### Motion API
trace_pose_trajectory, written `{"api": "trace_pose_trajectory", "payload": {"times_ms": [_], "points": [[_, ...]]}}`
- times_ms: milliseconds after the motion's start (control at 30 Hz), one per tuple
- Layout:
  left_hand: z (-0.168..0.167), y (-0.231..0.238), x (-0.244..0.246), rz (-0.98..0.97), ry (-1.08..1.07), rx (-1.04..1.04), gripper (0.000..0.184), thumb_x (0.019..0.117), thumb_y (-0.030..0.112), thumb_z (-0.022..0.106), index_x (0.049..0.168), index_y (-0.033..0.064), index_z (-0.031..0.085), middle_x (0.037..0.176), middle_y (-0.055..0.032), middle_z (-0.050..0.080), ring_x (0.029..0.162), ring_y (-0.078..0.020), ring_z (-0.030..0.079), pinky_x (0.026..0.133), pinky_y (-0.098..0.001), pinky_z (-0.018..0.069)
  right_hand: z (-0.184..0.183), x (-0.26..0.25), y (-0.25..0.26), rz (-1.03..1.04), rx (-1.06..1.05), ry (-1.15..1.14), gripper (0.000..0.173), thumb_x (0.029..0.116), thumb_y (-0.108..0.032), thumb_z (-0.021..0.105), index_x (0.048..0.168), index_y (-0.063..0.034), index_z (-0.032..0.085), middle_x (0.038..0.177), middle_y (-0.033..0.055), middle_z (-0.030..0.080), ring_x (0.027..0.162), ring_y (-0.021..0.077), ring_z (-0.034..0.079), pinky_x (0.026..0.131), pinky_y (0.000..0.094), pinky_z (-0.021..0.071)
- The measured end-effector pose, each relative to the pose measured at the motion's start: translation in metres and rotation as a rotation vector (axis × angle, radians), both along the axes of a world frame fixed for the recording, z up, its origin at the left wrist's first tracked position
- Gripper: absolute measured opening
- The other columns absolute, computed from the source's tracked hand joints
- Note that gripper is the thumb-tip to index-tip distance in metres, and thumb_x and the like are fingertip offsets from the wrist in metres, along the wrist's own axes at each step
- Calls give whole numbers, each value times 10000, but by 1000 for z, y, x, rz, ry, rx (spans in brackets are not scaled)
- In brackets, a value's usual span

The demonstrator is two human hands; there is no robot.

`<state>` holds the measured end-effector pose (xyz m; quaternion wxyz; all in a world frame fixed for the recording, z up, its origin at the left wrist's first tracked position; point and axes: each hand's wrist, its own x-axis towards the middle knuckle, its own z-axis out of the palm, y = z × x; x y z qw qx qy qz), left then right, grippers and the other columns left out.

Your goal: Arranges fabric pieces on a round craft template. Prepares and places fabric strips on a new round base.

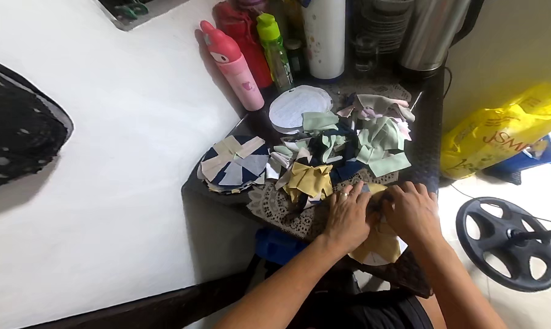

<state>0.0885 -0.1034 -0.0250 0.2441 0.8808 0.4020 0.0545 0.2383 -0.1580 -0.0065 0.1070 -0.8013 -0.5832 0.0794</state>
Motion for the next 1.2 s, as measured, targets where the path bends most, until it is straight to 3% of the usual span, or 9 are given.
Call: {"api": "trace_pose_trajectory", "payload": {"times_ms": [167,267,433,700,867,933,1033,1133,1200], "points": [[-4,15,-19,50,-335,-10,394,1029,143,488,1378,-3,596,1469,-191,562,1413,-326,487,1181,-506,353,-4,10,-18,-100,180,137,247,966,-132,599,1147,-34,735,1126,235,688,1098,452,630,888,611,475],[2,22,-21,139,-325,30,333,1008,67,500,1293,6,661,1398,-190,606,1334,-311,553,1133,-454,420,-15,12,-30,-159,277,213,226,971,-78,566,1100,-14,740,1073,227,695,1030,424,660,852,588,511],[10,36,-7,111,-191,72,282,988,180,621,1211,35,715,1337,-194,618,1250,-337,585,1074,-477,448,-34,2,-39,-147,456,230,198,933,-53,585,1032,-14,752,989,200,697,921,387,679,771,540,544],[12,48,9,51,-88,38,240,1016,166,576,1098,12,741,1199,-179,675,1177,-322,616,1046,-456,462,-29,-22,-10,144,379,110,236,927,-123,660,1132,-102,774,1133,175,713,1082,416,650,852,568,512],[25,50,5,118,-227,-190,236,1029,132,561,1181,-3,679,1066,-148,708,980,-222,679,914,-395,534,-28,-26,1,128,399,189,145,916,-65,642,986,-47,768,1052,197,712,1039,417,660,847,570,509],[29,52,0,128,-343,-379,269,1030,81,524,1271,12,623,1041,-116,699,884,-154,662,831,-333,539,-21,-26,-6,91,500,379,132,925,-70,640,962,-9,751,992,173,721,974,334,684,837,498,541],[36,45,-11,108,-569,-753,245,1035,9,451,1178,7,650,1010,-45,655,809,-71,622,757,-238,533,-10,-22,-22,10,572,749,111,937,-89,645,990,-10,703,882,36,702,776,40,652,703,201,544],[41,35,-22,25,-624,-952,241,1004,-36,461,1128,-11,667,992,-12,680,843,-62,652,804,-236,561,1,-16,-37,-8,513,977,168,950,-73,627,1093,-24,699,933,-5,711,795,-7,654,725,166,548],[40,28,-27,-57,-613,-885,247,943,-48,543,1151,-18,672,1014,-13,687,890,-47,647,834,-225,546,5,-15,-45,4,480,972,201,959,-78,632,1132,-29,722,973,1,720,816,-11,653,739,157,543]]}}
